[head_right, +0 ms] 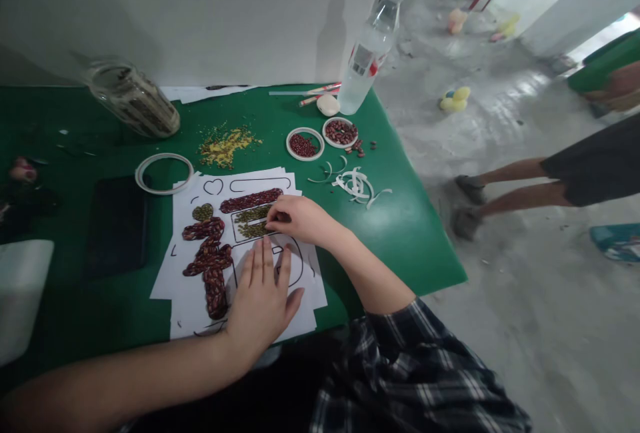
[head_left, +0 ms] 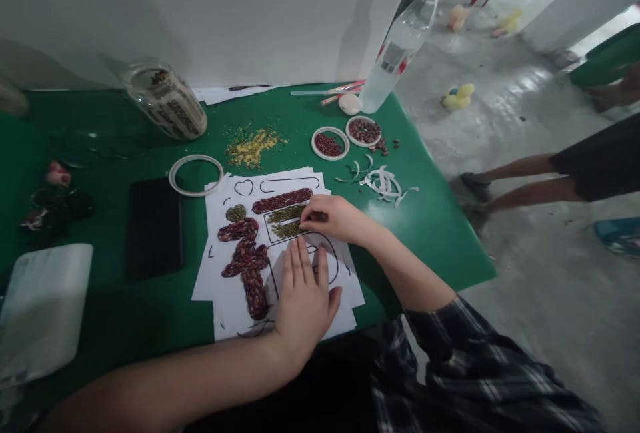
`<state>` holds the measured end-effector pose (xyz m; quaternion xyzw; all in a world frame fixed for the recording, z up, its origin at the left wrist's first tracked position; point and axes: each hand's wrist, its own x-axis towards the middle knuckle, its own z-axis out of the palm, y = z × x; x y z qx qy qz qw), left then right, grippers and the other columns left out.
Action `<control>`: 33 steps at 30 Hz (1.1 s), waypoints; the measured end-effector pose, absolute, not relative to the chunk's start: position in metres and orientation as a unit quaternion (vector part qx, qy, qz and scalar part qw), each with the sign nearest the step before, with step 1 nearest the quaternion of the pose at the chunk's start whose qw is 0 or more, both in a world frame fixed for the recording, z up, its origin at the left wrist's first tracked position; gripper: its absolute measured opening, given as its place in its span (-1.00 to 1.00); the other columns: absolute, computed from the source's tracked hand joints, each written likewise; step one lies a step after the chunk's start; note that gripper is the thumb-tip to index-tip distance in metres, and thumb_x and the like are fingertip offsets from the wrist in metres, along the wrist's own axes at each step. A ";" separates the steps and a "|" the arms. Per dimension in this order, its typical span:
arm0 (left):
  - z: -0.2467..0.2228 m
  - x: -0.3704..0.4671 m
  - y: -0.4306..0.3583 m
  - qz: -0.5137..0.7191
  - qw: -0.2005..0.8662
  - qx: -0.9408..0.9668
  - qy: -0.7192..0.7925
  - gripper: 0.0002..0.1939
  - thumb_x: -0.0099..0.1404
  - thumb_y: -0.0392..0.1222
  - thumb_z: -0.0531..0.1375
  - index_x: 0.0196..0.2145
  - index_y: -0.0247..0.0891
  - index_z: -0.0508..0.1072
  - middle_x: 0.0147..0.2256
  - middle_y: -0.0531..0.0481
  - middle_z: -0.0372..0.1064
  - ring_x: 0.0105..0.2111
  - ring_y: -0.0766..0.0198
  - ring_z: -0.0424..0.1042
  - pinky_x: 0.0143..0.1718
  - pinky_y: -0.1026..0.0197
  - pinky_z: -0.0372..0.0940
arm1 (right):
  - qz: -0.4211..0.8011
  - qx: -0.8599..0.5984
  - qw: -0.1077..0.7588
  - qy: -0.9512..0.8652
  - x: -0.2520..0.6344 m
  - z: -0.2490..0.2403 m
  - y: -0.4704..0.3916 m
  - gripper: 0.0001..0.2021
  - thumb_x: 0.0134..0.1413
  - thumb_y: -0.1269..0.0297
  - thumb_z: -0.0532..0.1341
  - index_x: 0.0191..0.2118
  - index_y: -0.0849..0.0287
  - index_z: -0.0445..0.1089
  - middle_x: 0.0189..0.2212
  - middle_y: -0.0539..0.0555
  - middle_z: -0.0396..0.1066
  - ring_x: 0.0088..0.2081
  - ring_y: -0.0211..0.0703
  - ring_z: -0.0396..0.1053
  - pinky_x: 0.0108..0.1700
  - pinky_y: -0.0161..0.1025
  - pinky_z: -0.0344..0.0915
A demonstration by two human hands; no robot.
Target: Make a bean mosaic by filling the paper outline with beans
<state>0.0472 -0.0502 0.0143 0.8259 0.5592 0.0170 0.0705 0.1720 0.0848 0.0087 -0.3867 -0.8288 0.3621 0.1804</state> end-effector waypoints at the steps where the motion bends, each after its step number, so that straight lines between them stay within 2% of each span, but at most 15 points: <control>1: 0.014 0.047 -0.050 0.018 0.070 0.825 0.560 -0.30 0.26 0.10 0.05 0.19 -0.48 0.16 0.16 -0.56 0.02 0.19 -0.26 0.00 0.16 -0.14 0.00 | 0.360 -0.388 0.180 -0.829 0.172 0.009 0.085 -0.92 0.02 0.31 0.26 -0.38 0.21 0.44 -0.49 -0.03 0.27 -0.43 -0.32 0.21 -0.37 -0.34 0.12; 8: 0.014 0.047 -0.048 0.015 0.089 0.819 0.567 -0.28 0.23 0.11 0.07 0.21 -0.41 0.13 0.19 -0.50 0.01 0.21 -0.26 -0.04 0.17 -0.18 -0.05 | 0.356 -0.381 0.181 -0.833 0.168 0.012 0.081 -0.92 0.05 0.32 0.24 -0.32 0.18 0.45 -0.46 -0.02 0.28 -0.41 -0.31 0.21 -0.34 -0.34 0.14; 20: 0.014 0.046 -0.047 0.022 0.098 0.818 0.566 -0.30 0.22 0.10 0.07 0.18 -0.44 0.18 0.18 -0.54 0.00 0.20 -0.26 -0.03 0.17 -0.18 -0.06 | 0.321 -0.377 0.166 -0.853 0.165 0.011 0.077 -0.91 0.13 0.31 0.17 -0.31 0.18 0.39 -0.42 0.00 0.28 -0.38 -0.28 0.24 -0.33 -0.34 0.16; 33: 0.015 0.048 -0.048 0.001 0.086 0.817 0.571 -0.29 0.21 0.12 0.06 0.17 -0.43 0.19 0.15 -0.49 0.10 0.19 -0.27 0.01 0.17 -0.18 -0.08 | 0.209 -0.388 0.113 -0.891 0.157 0.015 0.069 -0.86 0.20 0.31 0.06 -0.30 0.21 0.33 -0.36 0.09 0.32 -0.32 -0.19 0.27 -0.30 -0.26 0.16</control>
